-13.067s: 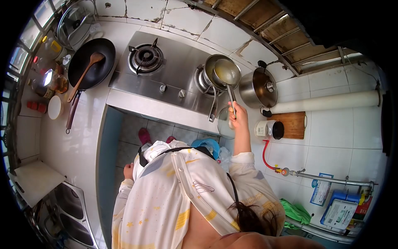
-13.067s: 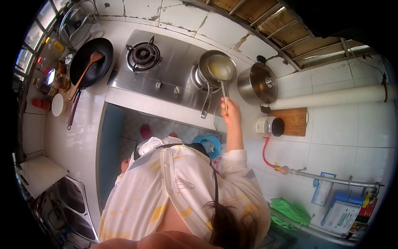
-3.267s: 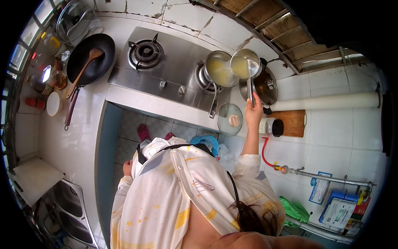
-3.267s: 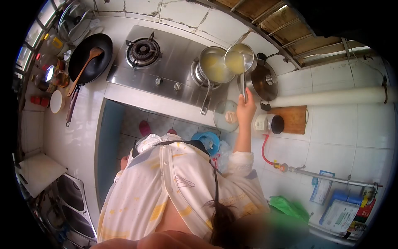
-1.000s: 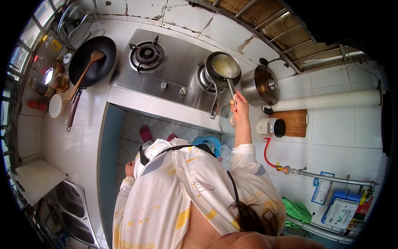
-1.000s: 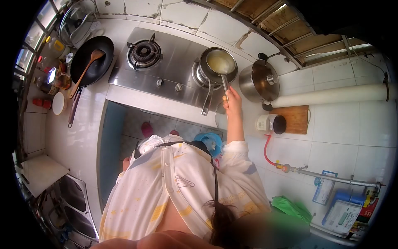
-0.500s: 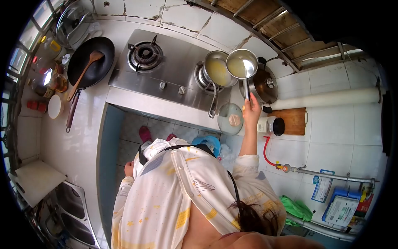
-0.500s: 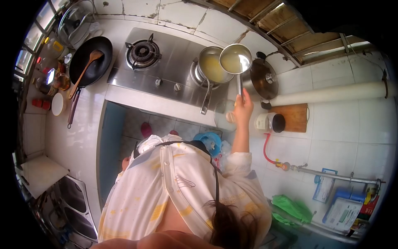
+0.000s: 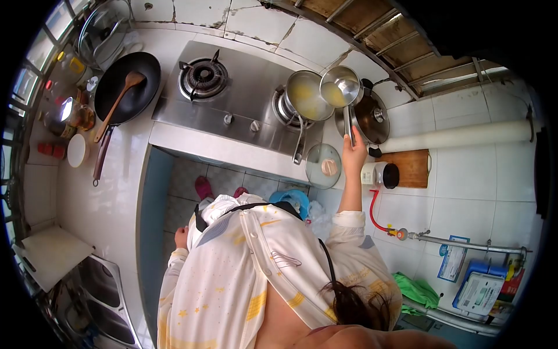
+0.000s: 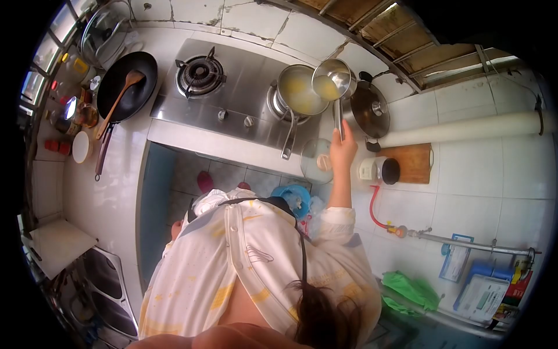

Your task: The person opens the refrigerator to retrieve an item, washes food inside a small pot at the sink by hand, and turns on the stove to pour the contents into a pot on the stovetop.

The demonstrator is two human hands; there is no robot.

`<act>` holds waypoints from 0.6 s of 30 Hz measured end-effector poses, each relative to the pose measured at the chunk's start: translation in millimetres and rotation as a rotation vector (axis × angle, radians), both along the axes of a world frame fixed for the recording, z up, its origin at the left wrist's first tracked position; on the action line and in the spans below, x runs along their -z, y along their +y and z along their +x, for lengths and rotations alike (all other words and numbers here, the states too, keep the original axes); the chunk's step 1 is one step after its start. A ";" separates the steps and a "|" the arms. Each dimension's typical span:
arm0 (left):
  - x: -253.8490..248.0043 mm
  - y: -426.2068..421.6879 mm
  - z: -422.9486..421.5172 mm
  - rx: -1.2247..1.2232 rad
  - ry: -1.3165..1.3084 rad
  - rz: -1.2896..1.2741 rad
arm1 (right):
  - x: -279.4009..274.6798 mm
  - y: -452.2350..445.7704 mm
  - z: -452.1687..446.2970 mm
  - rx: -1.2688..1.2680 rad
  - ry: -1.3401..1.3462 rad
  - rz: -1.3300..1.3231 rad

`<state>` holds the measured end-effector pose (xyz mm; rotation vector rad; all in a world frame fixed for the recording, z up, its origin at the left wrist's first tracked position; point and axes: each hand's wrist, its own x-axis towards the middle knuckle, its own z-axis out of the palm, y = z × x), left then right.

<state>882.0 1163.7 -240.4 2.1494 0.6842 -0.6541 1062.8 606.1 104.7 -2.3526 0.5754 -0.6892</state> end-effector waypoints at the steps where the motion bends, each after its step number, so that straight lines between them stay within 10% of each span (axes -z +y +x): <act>1: -4.6 -1.0 1.1 0.003 -0.014 0.016 | 0.0 0.6 1.5 -0.008 -0.014 -0.007; 18: -16.0 -5.9 7.6 0.031 0.003 0.019 | -26.1 25.7 -3.6 0.078 0.139 -0.106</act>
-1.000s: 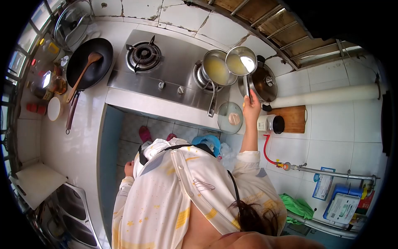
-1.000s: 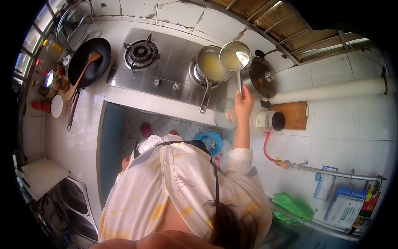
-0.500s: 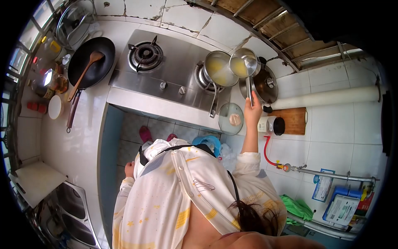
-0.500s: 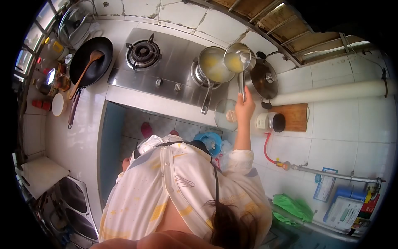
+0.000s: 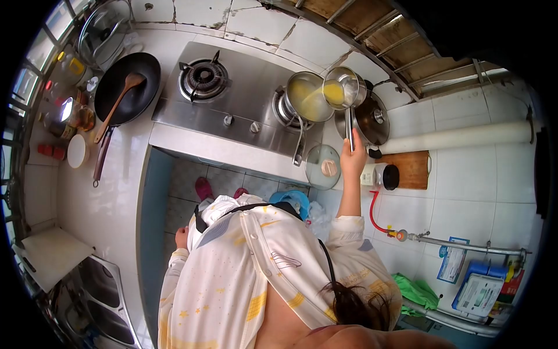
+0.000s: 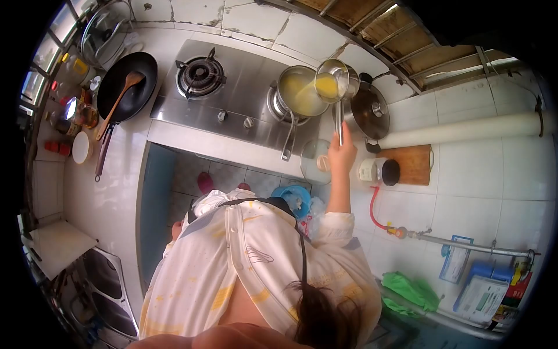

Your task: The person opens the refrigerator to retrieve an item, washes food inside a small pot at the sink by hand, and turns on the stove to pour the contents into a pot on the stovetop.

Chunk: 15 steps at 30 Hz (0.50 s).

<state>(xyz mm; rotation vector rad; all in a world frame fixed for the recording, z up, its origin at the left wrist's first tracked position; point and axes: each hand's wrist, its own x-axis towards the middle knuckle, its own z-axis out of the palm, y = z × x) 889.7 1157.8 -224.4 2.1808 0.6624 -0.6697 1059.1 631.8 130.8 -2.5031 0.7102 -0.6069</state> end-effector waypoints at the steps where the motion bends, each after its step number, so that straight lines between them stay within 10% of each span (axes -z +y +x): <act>1: 0.1 -0.5 -1.0 -0.001 0.009 0.008 | 0.2 0.8 -0.7 0.011 0.009 0.015; 15: -0.7 -1.4 -8.4 -0.012 -0.003 -0.006 | 60.2 -20.5 20.5 -0.065 -0.013 0.029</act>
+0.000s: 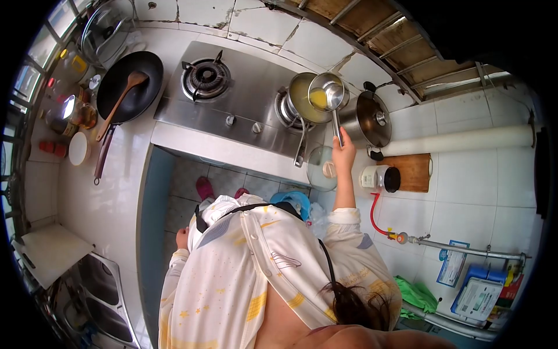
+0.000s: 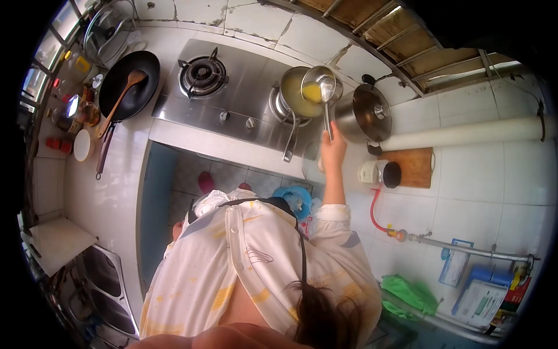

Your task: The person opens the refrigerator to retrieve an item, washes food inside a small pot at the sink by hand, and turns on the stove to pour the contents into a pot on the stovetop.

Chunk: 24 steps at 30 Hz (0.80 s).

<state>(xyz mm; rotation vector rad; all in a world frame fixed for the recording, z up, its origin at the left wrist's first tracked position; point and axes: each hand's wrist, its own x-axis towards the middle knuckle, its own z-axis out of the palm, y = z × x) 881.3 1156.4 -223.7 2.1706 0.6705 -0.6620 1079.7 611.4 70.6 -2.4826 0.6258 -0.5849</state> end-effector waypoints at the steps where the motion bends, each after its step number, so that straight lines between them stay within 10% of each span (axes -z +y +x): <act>1: -2.7 -0.2 -0.8 -0.017 -0.008 -0.018 | 2.0 1.6 0.4 -0.015 0.008 0.038; 10: -3.7 -1.2 -2.2 -0.022 -0.015 -0.004 | -5.3 25.3 6.7 0.050 0.405 -0.206; 17: 0.8 -0.5 0.8 -0.012 0.005 -0.027 | 31.3 17.0 10.7 -0.133 0.034 -0.060; 19: -1.7 -1.0 2.7 0.003 -0.014 -0.024 | 31.8 13.3 16.1 0.009 0.030 0.672; 24: -5.8 -3.0 7.3 0.009 -0.025 0.003 | 7.0 14.3 9.9 0.108 -0.076 1.215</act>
